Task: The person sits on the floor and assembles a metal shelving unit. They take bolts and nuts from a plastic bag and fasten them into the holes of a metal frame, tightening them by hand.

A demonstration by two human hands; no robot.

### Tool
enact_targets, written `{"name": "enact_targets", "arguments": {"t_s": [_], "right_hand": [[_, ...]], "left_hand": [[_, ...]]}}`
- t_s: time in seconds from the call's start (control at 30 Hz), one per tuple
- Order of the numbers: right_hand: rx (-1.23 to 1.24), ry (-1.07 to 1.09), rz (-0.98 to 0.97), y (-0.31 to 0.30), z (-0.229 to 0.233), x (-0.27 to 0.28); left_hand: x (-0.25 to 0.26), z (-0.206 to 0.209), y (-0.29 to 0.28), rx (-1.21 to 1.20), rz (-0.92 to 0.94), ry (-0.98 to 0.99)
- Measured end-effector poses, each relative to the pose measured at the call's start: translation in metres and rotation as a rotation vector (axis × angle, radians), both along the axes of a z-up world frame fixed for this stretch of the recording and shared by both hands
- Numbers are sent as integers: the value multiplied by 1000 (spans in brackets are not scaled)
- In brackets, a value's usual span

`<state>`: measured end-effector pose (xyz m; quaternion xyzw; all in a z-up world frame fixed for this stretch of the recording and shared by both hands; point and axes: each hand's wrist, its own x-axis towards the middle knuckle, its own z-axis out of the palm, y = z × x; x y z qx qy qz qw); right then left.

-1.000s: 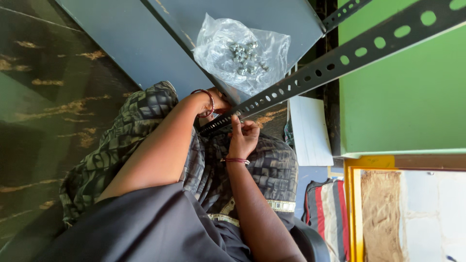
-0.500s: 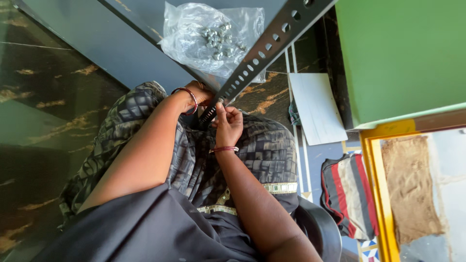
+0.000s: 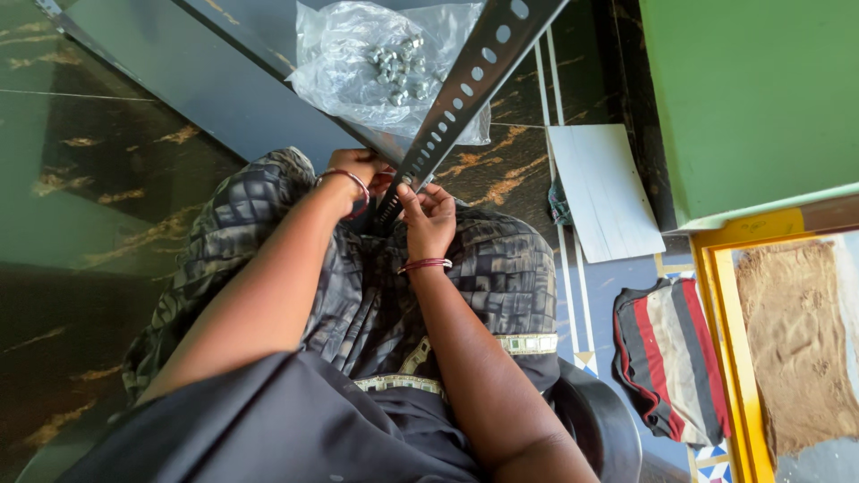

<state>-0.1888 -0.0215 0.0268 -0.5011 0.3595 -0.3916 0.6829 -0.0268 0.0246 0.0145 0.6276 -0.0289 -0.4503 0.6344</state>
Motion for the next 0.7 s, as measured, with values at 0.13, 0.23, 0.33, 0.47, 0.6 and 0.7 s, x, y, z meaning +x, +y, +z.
{"name": "enact_targets", "arguments": {"t_s": [0.13, 0.23, 0.33, 0.47, 0.6, 0.7], "right_hand": [[-46, 9, 1, -5, -2, 0], [-70, 24, 6, -3, 3, 0], [-96, 97, 8, -2, 10, -3], [-151, 140, -13, -4, 11, -3], [-120, 108, 14, -6, 5, -4], [-74, 64, 77, -10, 5, -7]], "left_hand": [[-29, 20, 16, -13, 117, -133], [-38, 37, 27, -19, 105, -95], [-35, 41, 29, -51, 134, -59], [-39, 35, 25, -70, 111, -59], [-48, 32, 30, -79, 66, -109], [-53, 35, 34, -86, 48, -87]]}}
